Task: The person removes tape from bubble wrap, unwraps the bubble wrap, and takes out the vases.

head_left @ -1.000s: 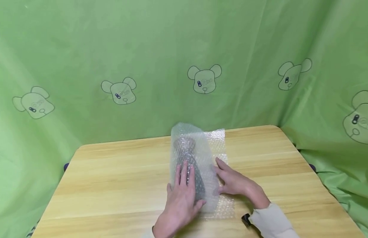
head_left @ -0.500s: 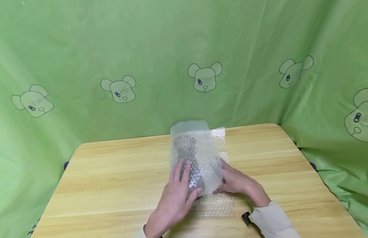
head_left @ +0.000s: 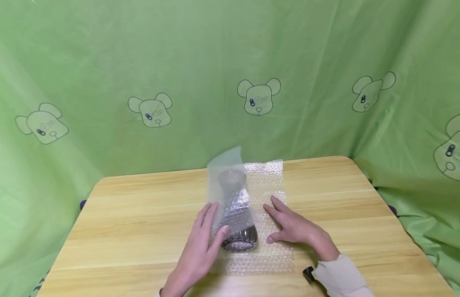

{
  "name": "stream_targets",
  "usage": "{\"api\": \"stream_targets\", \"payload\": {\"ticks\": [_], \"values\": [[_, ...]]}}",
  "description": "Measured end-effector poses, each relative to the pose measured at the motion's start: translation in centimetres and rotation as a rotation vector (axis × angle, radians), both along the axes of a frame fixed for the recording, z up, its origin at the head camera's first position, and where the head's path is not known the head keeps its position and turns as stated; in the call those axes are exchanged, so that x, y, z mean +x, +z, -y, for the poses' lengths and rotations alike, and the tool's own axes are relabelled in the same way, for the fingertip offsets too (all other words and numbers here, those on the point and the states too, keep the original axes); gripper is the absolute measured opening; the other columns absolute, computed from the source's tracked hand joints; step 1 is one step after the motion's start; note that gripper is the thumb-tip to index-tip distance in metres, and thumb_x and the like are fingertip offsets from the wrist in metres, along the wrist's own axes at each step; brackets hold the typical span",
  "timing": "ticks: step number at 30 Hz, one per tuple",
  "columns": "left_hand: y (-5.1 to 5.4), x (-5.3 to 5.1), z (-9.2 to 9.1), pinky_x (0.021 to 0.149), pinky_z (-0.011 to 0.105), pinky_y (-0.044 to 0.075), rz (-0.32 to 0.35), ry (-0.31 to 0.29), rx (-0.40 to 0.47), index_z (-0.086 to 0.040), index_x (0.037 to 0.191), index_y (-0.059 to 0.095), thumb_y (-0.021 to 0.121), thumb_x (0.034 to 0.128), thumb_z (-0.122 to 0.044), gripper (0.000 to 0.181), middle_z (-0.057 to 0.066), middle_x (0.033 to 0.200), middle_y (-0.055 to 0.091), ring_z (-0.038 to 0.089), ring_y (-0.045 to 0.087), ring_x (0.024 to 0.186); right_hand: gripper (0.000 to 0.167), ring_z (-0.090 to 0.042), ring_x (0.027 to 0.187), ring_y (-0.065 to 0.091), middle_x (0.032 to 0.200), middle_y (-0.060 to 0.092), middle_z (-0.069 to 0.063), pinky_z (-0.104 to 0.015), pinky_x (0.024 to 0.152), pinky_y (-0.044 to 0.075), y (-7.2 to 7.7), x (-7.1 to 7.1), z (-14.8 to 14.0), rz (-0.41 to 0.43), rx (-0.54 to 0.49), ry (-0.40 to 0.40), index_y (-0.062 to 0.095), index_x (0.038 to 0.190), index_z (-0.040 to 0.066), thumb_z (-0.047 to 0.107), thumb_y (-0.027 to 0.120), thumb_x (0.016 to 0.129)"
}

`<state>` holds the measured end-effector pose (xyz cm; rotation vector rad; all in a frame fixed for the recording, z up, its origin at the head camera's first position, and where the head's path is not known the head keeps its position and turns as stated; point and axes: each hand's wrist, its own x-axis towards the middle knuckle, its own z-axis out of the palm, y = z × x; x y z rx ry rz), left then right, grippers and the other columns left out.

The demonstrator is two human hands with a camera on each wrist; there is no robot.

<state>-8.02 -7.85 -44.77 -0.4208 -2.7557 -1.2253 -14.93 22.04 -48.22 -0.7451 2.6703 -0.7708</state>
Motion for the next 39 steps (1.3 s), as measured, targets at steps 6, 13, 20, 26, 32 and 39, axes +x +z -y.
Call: {"api": "stream_targets", "payload": {"ticks": [6, 13, 20, 26, 32, 39], "values": [[-0.6, -0.5, 1.9, 0.123, 0.052, 0.021, -0.033, 0.042, 0.120, -0.009, 0.164, 0.019, 0.050, 0.1074, -0.040, 0.072, 0.009, 0.169, 0.018, 0.032, 0.023, 0.153, 0.102, -0.057, 0.146, 0.020, 0.161, 0.007, -0.040, -0.064, 0.118, 0.026, 0.0, -0.1, 0.0, 0.002, -0.003, -0.003, 0.034, 0.154, -0.010, 0.039, 0.085, 0.080], [-0.8, -0.7, 4.0, 0.124, 0.055, 0.011, 0.068, 0.057, 0.212, -0.009, 0.165, 0.003, 0.051, 0.1083, -0.033, 0.078, 0.011, 0.171, 0.005, 0.034, 0.011, 0.155, 0.101, -0.057, 0.146, 0.019, 0.161, 0.007, -0.040, -0.064, 0.117, 0.027, 0.1, 0.0, -0.2, 0.001, -0.007, -0.004, 0.033, 0.155, -0.009, 0.039, 0.084, 0.082], [-0.1, -1.0, 6.7, 0.121, 0.066, 0.010, 0.289, 0.044, 0.420, -0.016, 0.165, -0.008, 0.051, 0.1066, -0.019, 0.083, 0.017, 0.170, -0.008, 0.045, 0.004, 0.154, 0.101, -0.057, 0.146, 0.019, 0.161, 0.007, -0.040, -0.064, 0.117, 0.027, 0.0, 0.0, -0.2, 0.000, -0.010, -0.003, 0.033, 0.155, -0.009, 0.039, 0.084, 0.082], [0.9, -1.5, 9.0, 0.109, 0.075, 0.031, 0.465, -0.014, 0.694, -0.024, 0.164, -0.013, 0.041, 0.1058, -0.022, 0.079, 0.020, 0.170, -0.006, 0.049, 0.018, 0.149, 0.101, -0.056, 0.147, 0.019, 0.162, 0.007, -0.040, -0.064, 0.117, 0.027, -0.1, 0.0, -0.1, 0.002, -0.007, -0.006, 0.033, 0.155, -0.009, 0.039, 0.084, 0.081], [2.3, -2.0, 11.2, 0.109, 0.079, 0.022, 0.478, -0.093, 0.805, -0.019, 0.164, -0.013, 0.025, 0.1118, -0.037, 0.067, 0.021, 0.169, -0.008, 0.050, 0.005, 0.152, 0.102, -0.056, 0.147, 0.018, 0.162, 0.007, -0.039, -0.064, 0.118, 0.026, -0.1, 0.0, -0.1, 0.007, -0.010, -0.006, 0.033, 0.155, -0.008, 0.040, 0.084, 0.082], [3.9, -2.7, 13.5, 0.111, 0.075, 0.027, 0.454, -0.031, 0.667, -0.013, 0.164, -0.011, 0.029, 0.1129, -0.036, 0.069, 0.023, 0.169, 0.001, 0.047, 0.011, 0.153, 0.102, -0.055, 0.148, 0.018, 0.163, 0.006, -0.038, -0.063, 0.118, 0.025, -0.2, 0.0, -0.2, 0.009, -0.010, -0.008, 0.032, 0.156, -0.008, 0.040, 0.083, 0.082]]}}
